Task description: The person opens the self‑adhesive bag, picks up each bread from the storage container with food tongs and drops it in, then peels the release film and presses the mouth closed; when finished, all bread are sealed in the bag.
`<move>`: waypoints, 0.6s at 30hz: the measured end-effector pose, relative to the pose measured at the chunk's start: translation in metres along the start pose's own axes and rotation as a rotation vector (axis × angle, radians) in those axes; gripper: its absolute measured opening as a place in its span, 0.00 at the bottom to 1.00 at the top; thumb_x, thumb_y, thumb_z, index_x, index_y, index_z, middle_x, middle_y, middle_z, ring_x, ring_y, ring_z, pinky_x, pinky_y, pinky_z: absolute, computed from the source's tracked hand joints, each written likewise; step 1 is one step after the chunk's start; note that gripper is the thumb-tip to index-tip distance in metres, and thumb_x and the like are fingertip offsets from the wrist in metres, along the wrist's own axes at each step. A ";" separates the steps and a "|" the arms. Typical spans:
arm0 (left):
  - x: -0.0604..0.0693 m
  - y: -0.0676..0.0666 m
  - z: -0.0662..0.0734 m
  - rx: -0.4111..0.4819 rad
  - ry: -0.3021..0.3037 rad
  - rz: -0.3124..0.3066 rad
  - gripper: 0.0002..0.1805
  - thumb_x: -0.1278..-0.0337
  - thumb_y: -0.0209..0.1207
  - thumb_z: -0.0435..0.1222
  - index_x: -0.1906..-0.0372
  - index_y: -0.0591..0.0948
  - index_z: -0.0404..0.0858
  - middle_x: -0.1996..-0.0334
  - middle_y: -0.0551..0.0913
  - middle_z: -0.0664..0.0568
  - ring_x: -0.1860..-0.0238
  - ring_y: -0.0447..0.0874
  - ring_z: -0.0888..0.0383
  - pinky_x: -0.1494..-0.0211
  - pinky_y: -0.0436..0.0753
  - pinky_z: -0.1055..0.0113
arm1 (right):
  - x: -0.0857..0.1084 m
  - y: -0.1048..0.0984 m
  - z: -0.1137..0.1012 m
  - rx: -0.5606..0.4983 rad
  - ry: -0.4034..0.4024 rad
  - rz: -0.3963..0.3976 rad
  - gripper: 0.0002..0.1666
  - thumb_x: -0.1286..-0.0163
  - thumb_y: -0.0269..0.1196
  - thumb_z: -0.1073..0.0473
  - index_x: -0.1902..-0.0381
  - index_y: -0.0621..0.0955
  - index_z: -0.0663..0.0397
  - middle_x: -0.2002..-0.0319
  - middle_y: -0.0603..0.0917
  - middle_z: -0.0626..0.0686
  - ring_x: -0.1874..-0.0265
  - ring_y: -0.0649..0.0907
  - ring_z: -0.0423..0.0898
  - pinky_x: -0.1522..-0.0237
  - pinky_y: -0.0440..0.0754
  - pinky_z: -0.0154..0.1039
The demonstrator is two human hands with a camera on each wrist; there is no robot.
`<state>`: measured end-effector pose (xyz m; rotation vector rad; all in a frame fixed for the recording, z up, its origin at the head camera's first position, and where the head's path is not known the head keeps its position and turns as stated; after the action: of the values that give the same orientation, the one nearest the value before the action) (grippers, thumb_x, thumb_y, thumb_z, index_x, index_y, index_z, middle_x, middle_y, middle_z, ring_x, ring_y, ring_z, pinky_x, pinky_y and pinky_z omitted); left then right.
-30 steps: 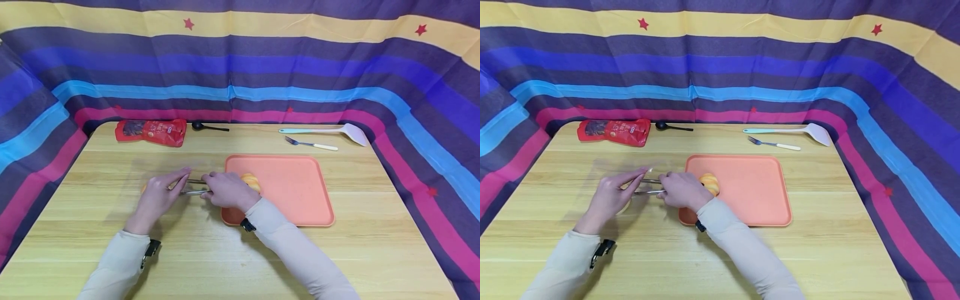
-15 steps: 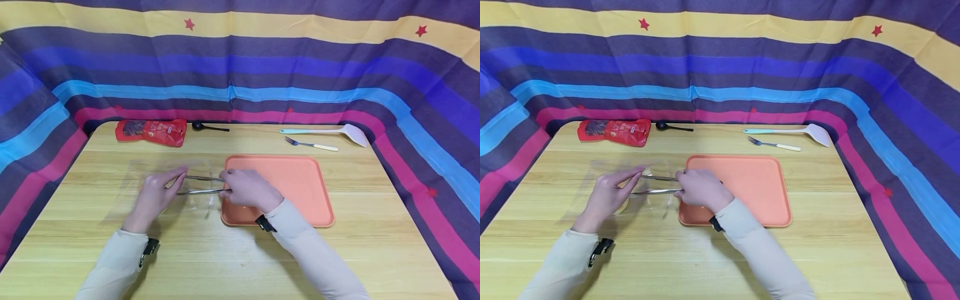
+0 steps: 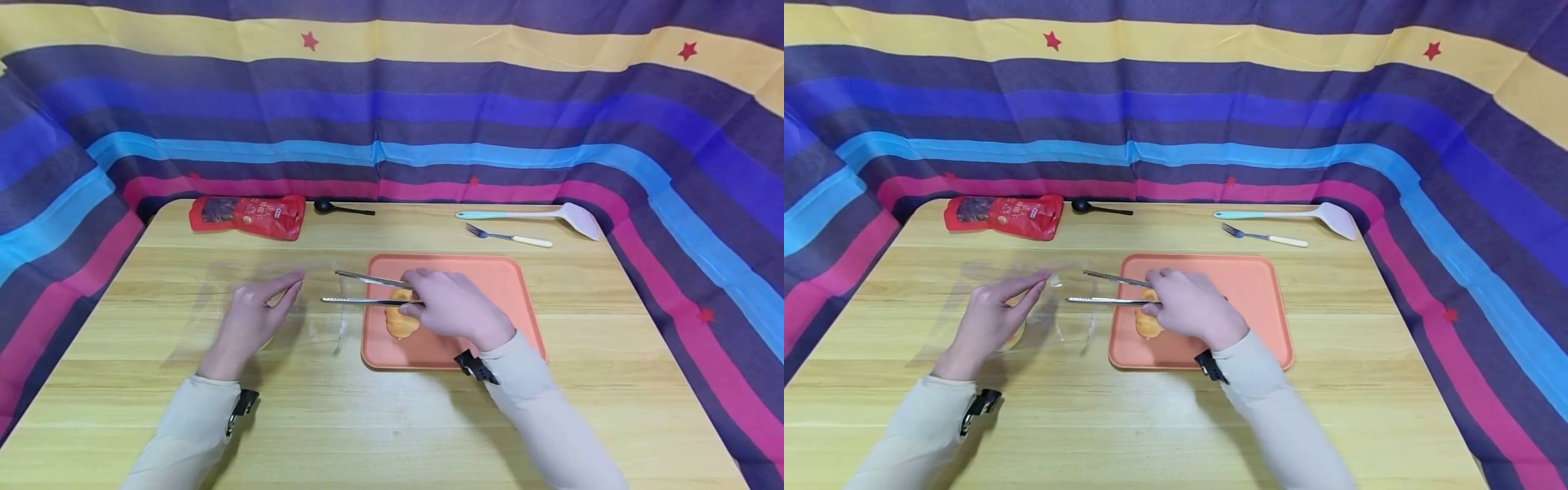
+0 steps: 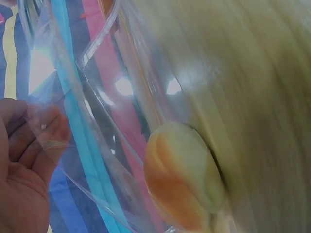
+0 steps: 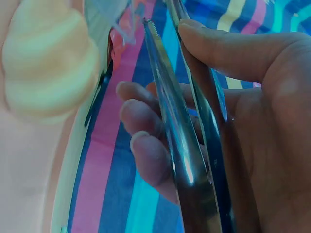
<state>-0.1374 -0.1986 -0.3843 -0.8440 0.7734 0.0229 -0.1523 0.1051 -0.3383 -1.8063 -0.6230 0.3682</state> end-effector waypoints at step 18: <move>-0.002 -0.001 -0.001 0.007 -0.027 0.004 0.14 0.46 0.66 0.23 0.52 0.86 0.31 0.57 0.86 0.41 0.59 0.87 0.45 0.61 0.86 0.53 | 0.055 -0.024 0.047 -0.036 0.040 0.119 0.18 0.33 0.68 0.51 0.49 0.79 0.49 0.73 0.74 0.41 0.76 0.73 0.39 0.76 0.72 0.37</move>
<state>-0.1386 -0.1992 -0.3828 -0.8343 0.7498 0.0354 -0.1391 0.1793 -0.3275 -1.8860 -0.4993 0.4022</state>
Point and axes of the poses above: each hand's wrist, its own x-axis away from the middle knuckle, its own y-axis out of the palm, z = x × y, the point moved 2 cm from there along -x, towards the middle knuckle
